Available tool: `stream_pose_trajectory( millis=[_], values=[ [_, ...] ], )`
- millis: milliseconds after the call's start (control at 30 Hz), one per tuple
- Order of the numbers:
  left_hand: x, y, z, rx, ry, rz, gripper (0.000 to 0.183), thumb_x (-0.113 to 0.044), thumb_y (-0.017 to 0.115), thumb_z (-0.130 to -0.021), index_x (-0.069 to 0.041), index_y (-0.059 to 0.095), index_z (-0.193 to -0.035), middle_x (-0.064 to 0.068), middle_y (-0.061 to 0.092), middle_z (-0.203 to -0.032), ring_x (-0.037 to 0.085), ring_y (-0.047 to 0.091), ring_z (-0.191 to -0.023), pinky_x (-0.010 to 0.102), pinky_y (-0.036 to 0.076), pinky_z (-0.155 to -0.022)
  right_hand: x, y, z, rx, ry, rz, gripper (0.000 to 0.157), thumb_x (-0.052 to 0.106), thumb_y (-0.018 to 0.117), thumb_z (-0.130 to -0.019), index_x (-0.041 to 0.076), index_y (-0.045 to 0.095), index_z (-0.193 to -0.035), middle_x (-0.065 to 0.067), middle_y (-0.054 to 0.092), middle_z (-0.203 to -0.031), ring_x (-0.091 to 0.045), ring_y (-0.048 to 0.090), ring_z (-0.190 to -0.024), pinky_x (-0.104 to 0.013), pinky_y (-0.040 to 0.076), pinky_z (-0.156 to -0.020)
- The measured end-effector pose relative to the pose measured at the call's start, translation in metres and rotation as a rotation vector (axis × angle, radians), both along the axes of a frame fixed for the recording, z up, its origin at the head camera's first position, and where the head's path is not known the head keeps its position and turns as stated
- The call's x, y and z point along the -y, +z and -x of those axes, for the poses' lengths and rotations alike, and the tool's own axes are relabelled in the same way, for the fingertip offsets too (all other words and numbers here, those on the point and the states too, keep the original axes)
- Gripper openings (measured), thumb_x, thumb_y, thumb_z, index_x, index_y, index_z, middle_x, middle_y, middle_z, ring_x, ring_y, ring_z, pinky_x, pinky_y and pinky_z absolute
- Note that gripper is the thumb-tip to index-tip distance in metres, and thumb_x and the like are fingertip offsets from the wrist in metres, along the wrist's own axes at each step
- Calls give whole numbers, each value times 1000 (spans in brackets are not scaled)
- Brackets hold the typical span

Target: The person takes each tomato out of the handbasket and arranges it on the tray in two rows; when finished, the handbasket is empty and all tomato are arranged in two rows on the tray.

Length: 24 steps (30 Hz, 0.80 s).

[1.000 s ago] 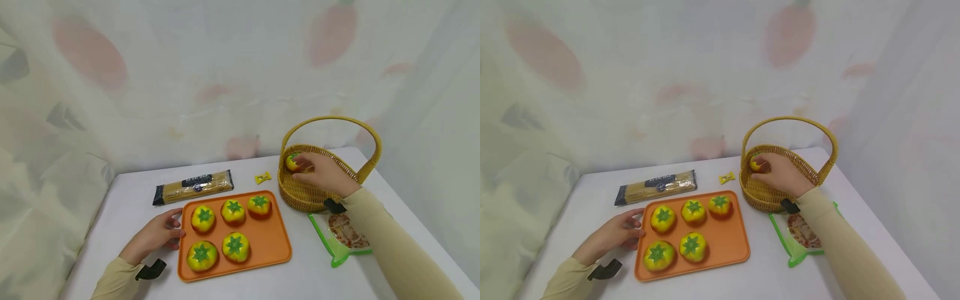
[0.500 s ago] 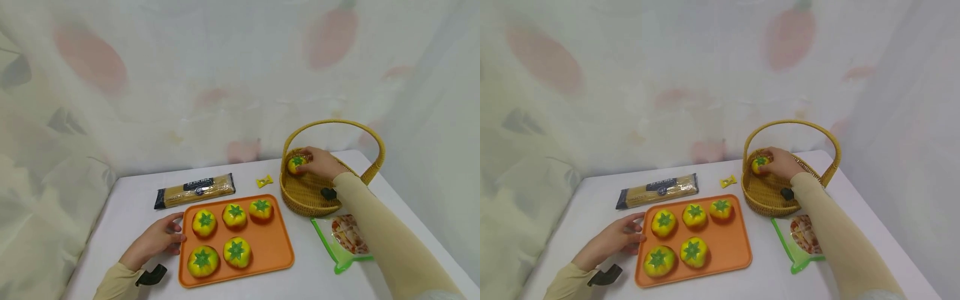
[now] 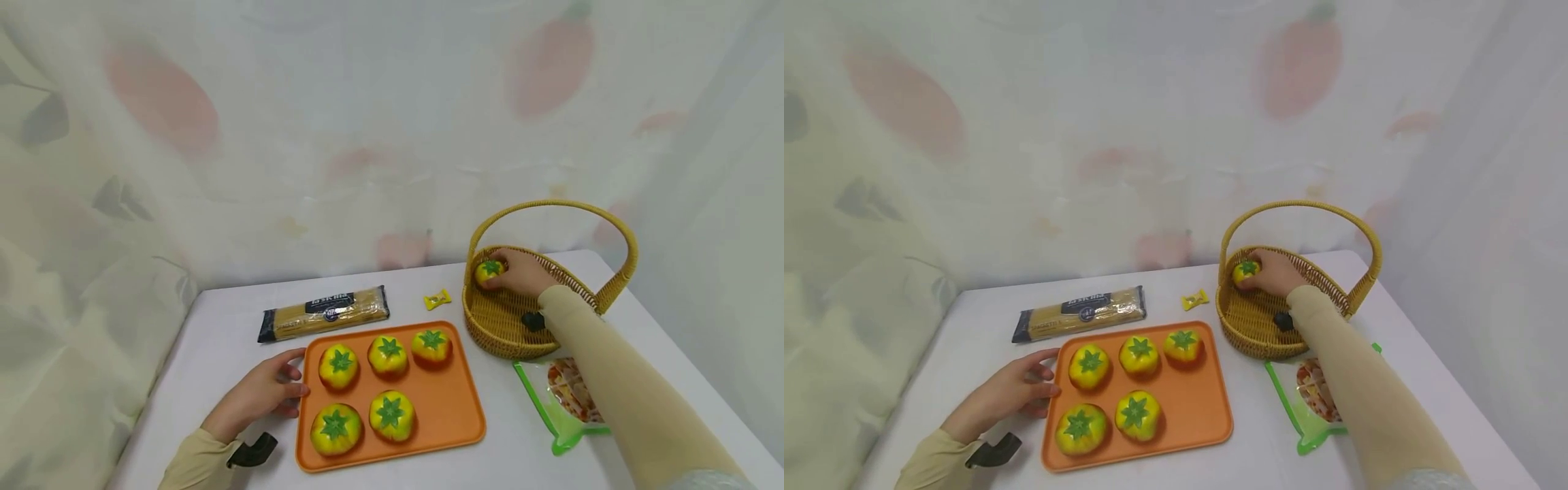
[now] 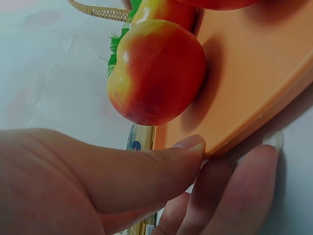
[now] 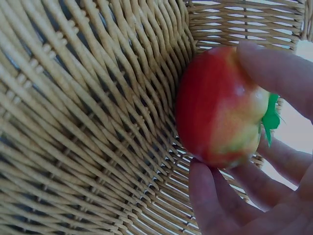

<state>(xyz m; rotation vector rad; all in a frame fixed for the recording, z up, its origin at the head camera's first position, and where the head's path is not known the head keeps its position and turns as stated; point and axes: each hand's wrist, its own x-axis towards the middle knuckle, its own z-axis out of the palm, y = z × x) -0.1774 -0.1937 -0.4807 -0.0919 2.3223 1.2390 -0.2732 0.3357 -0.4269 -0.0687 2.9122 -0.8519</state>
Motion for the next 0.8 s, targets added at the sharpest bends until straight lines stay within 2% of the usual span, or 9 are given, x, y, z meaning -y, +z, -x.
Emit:
stream_pose_trajectory(
  millis=[200, 400, 533, 800],
  values=[
    [0, 0, 2, 1, -1, 9, 79, -2, 81, -93, -11, 44, -163, 16, 58, -120, 23, 70, -81, 39, 69, -69, 2, 5, -6, -12, 16, -19, 67, 35, 86, -92, 8, 60, -147, -20, 62, -149, -41, 58, -138, -62, 47, -119],
    [2, -1, 5, -21, -12, -7, 79, -1, 80, -93, -10, 44, -163, 17, 59, -120, 23, 71, -79, 39, 69, -69, 3, 20, -23, -63, 45, -14, 68, 38, 86, -93, 10, 60, -150, -20, 63, -149, -38, 63, -131, -61, 51, -114],
    [2, 0, 6, -21, -6, 1, 79, -2, 80, -93, -11, 44, -163, 16, 59, -120, 22, 71, -80, 39, 69, -69, 6, 29, -38, -105, 73, -2, 71, 38, 85, -94, 10, 57, -154, -18, 62, -150, -37, 63, -130, -60, 53, -112],
    [0, 1, 9, -28, -5, -7, 78, -2, 80, -94, -11, 44, -163, 16, 58, -119, 22, 70, -80, 39, 69, -70, 16, 44, -82, -153, 79, -22, 71, 43, 86, -93, 16, 59, -153, -14, 63, -150, -37, 63, -128, -59, 55, -105]
  ],
)
